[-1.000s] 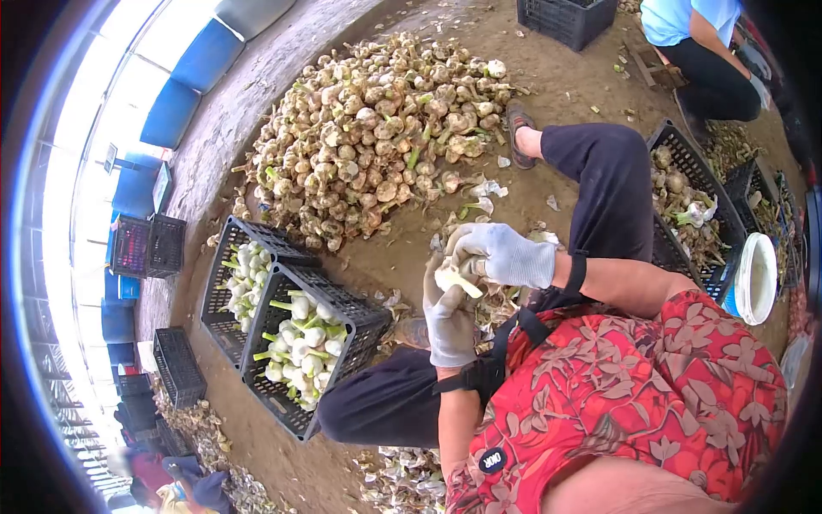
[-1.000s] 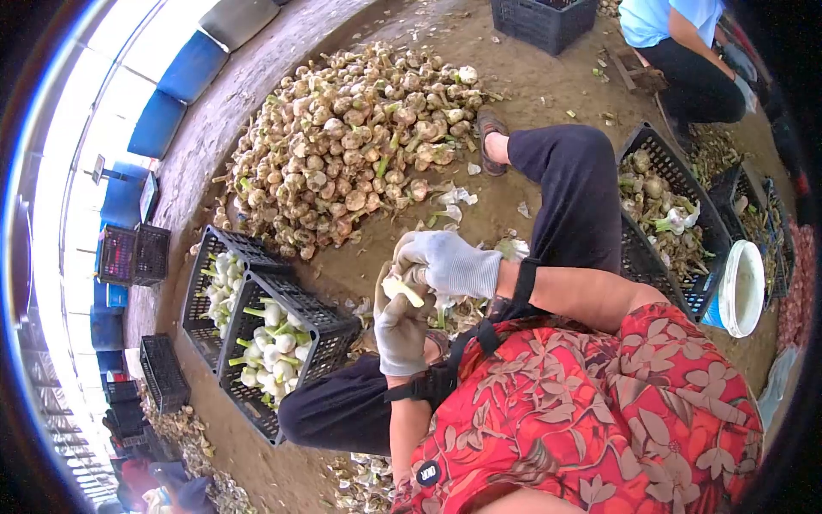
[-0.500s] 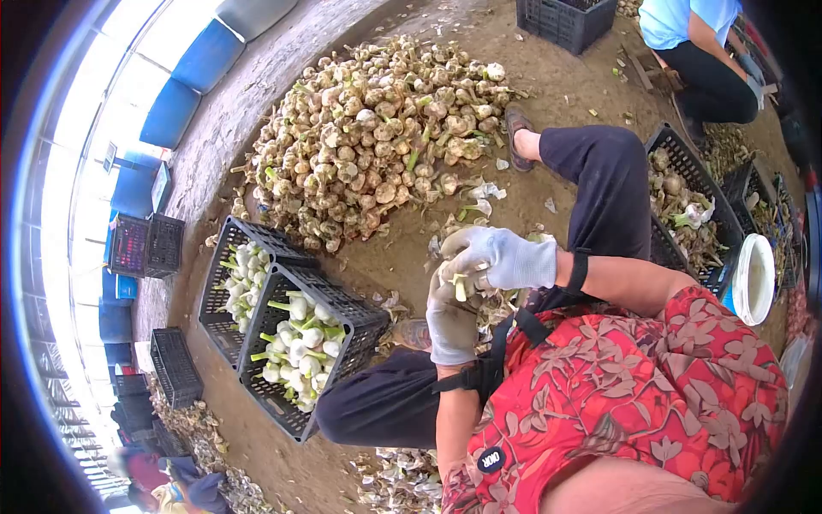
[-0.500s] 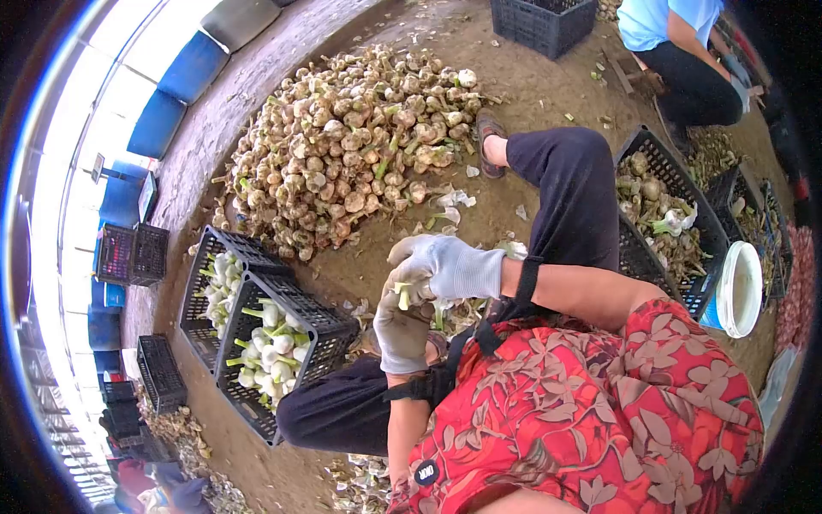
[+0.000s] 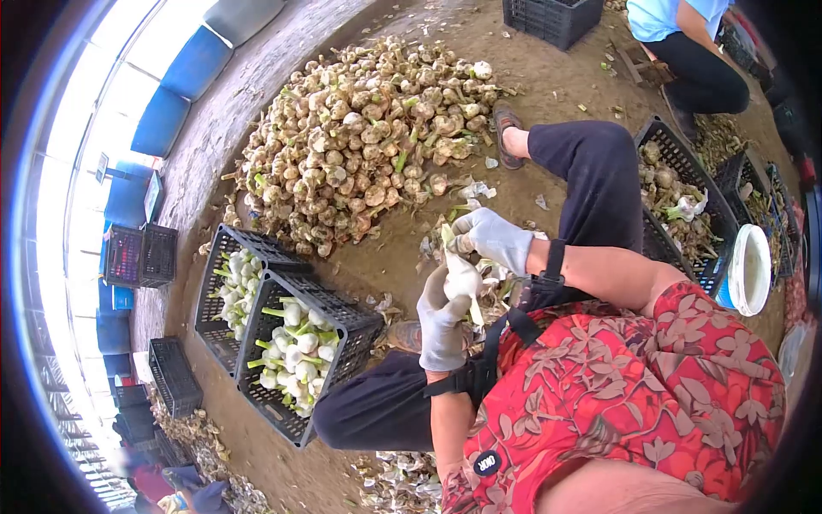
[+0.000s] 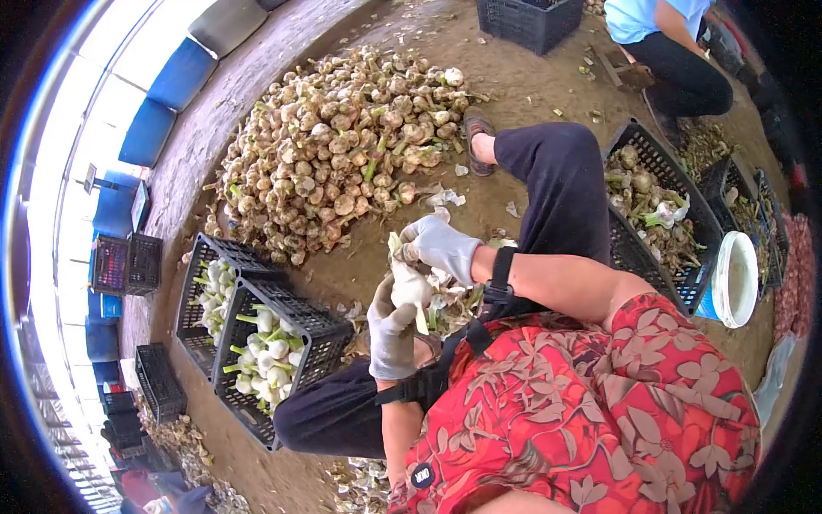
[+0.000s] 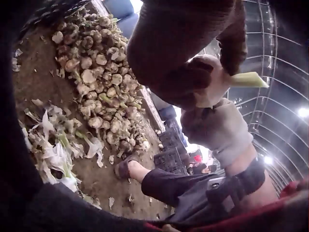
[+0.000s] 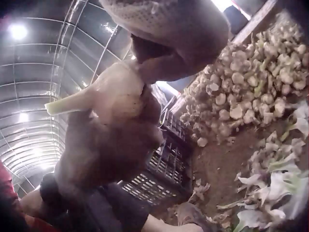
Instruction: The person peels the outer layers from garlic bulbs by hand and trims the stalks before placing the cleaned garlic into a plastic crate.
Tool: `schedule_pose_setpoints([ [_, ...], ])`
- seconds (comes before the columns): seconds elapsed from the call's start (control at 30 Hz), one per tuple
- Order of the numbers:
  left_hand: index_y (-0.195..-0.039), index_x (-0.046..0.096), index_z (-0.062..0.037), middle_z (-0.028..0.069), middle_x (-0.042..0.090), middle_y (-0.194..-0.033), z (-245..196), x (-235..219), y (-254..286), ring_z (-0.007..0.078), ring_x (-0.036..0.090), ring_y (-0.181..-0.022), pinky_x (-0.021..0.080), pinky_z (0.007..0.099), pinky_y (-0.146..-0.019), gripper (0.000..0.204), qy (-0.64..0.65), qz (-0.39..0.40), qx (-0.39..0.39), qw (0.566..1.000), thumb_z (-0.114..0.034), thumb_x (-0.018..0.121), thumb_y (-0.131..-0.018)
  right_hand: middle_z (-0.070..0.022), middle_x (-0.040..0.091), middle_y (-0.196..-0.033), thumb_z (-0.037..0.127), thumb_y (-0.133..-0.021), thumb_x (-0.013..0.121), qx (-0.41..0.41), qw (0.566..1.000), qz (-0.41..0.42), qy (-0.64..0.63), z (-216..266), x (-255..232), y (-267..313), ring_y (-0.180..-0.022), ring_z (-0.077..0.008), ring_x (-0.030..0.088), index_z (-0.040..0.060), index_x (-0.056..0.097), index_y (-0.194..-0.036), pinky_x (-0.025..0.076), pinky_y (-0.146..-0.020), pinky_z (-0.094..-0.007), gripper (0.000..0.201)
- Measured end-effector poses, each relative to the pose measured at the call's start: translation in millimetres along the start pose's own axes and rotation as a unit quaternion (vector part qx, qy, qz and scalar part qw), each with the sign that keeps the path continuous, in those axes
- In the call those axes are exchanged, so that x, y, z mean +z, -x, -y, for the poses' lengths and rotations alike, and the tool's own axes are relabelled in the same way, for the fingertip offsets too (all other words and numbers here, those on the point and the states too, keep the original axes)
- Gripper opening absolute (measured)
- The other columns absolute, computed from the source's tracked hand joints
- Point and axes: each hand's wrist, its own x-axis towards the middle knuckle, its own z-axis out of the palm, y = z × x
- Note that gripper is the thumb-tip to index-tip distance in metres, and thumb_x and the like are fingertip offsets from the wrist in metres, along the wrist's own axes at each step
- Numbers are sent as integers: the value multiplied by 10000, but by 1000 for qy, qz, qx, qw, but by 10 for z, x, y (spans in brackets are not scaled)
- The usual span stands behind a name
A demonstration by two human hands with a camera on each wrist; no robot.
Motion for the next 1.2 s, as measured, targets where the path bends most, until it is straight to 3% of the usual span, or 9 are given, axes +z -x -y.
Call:
schedule_pose_setpoints([
  [0.07,-1372,385,67,118,607,-1147,-52,133,39,221,606,-1055,467,328,-931,824,-11,20,5,1000,-134,724,-648,-80,673,-717,100,-820,621,-10,998,-58,-8,-62,35,-86,-626,-112,569,-5,686,-877,457,-575,-295,136],
  [0.13,-1438,288,45,139,563,-1206,19,115,2,220,599,-1065,482,325,-920,934,-28,53,-2,998,-111,740,-636,-214,648,-795,270,-834,618,-131,882,-212,401,-50,-19,-152,-762,-348,645,45,682,-904,484,-693,-447,245],
  [0.2,-1460,250,36,147,540,-1226,-20,132,32,222,600,-1059,495,324,-901,970,-86,72,-14,994,-120,745,-640,-214,644,-989,214,-818,601,-120,830,-153,522,-71,-202,-217,-921,-423,598,44,660,-1017,478,-789,-477,268],
  [0.3,-1386,337,22,125,569,-1120,39,188,18,218,617,-981,513,326,-867,818,-87,-24,88,992,-12,710,-659,-184,579,-1243,237,-863,575,-90,833,-73,542,-131,-311,-168,-1155,-324,554,70,549,-1274,481,-908,-408,445],
  [0.4,-1303,425,23,100,595,-1037,73,115,-9,183,617,-921,518,303,-836,633,-116,-89,112,983,11,690,-728,-124,622,-1141,392,-942,557,-98,992,21,79,12,-122,100,-1054,-221,594,29,510,-1301,472,-886,-342,512],
  [0.53,-1167,582,42,45,618,-984,130,59,-70,93,594,-792,495,213,-689,326,-232,-116,156,953,-39,667,-863,-65,633,-1132,398,-963,545,-162,975,138,59,28,41,287,-1054,-138,567,13,584,-1161,462,-866,-295,434],
  [0.7,-1060,673,20,46,644,-870,114,70,-48,102,594,-729,488,244,-636,215,-418,-142,244,863,-43,675,-854,-126,651,-906,305,-896,622,-194,968,-15,156,-169,130,224,-846,-219,637,37,609,-1067,485,-766,-333,319],
  [0.83,-1021,688,20,89,642,-799,54,229,-14,120,600,-668,480,259,-598,199,-496,-161,265,811,-35,687,-830,-140,651,-849,458,-918,550,-130,950,-60,276,35,177,365,-834,-281,647,44,629,-992,478,-747,-366,429],
  [1.2,-925,705,17,127,659,-771,139,223,-136,192,621,-630,488,292,-593,130,-504,-186,335,774,21,639,-812,-152,623,-740,629,-921,427,-155,913,-184,328,-21,260,396,-760,-319,631,42,627,-852,457,-689,-407,624],
])
